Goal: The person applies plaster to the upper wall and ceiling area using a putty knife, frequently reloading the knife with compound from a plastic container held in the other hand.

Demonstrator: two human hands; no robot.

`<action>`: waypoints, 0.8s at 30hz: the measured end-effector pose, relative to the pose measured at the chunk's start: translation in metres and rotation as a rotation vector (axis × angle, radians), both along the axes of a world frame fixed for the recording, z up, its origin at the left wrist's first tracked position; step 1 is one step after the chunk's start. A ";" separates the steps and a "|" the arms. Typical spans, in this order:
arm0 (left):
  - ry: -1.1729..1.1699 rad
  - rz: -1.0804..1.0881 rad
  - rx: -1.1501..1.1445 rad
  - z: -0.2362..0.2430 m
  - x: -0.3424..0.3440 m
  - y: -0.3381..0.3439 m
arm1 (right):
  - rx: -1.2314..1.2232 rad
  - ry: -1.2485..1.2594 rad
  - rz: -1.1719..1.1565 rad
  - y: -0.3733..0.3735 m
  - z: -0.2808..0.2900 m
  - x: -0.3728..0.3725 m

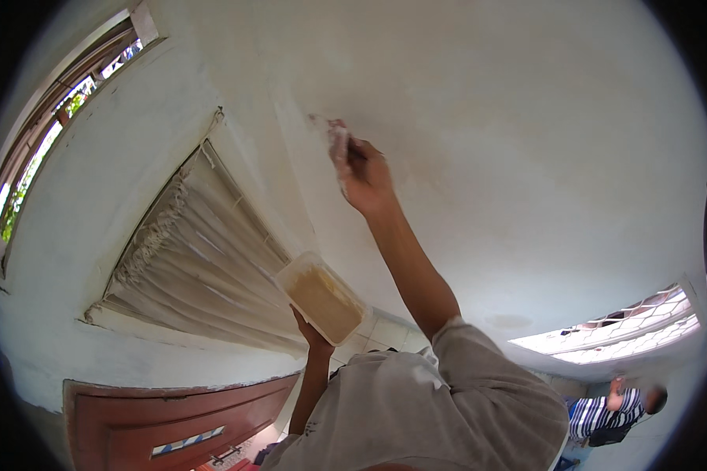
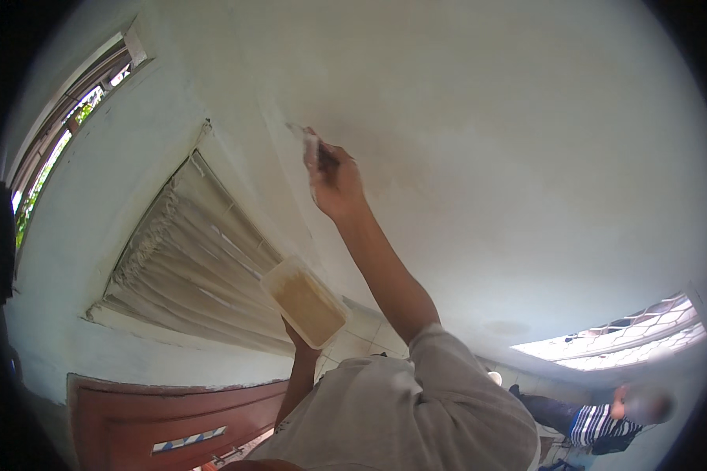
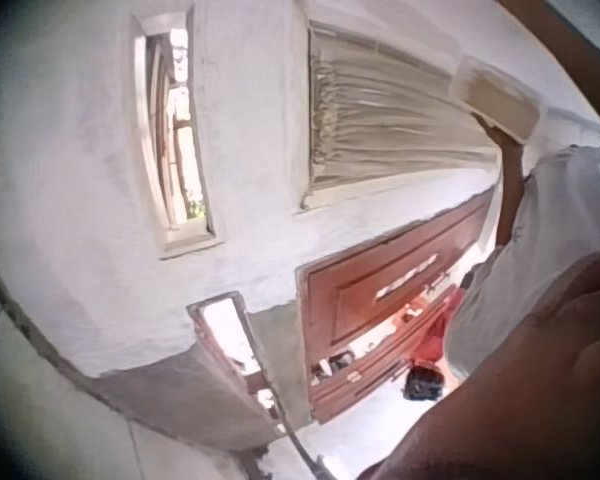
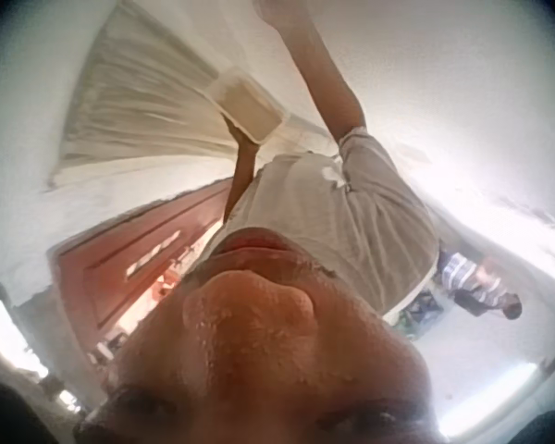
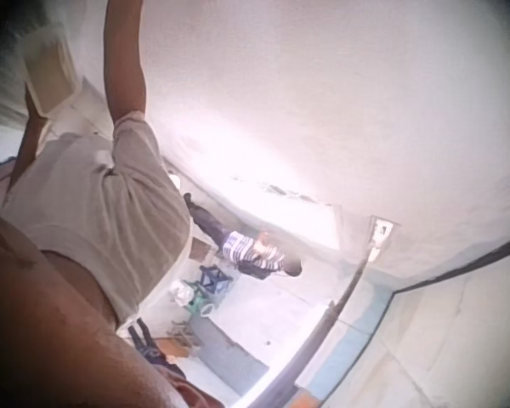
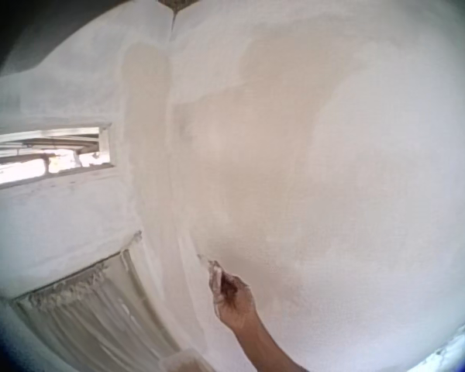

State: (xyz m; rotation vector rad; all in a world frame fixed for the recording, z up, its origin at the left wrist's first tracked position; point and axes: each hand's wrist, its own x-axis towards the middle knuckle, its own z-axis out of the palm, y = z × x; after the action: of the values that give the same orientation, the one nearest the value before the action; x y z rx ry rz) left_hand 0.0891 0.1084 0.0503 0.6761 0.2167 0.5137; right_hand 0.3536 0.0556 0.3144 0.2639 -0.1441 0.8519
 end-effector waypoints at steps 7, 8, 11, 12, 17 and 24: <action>-0.053 -0.076 -0.193 0.002 0.001 -0.002 | 0.609 -0.064 -0.009 -0.113 0.069 0.035; -0.020 -0.087 -0.241 0.006 0.003 -0.003 | 0.604 -0.045 -0.053 -0.143 0.080 0.018; -0.017 -0.117 -0.271 0.016 0.007 -0.006 | 0.824 -0.223 -0.295 -0.188 0.091 -0.029; -0.012 -0.116 -0.244 0.018 0.007 -0.008 | 0.746 -0.157 -0.216 -0.196 0.085 -0.044; 0.023 -0.104 -0.129 0.008 0.010 -0.009 | 0.382 -0.051 -0.206 -0.135 0.015 -0.047; 0.096 -0.174 -0.224 -0.007 0.020 -0.008 | 0.375 0.215 -0.051 -0.121 0.009 0.013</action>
State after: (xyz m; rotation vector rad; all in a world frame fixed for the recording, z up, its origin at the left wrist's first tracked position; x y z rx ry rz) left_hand 0.1090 0.1004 0.0437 0.4959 0.2974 0.2850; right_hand 0.3671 -0.0654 0.3234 0.6977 -0.1081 0.7363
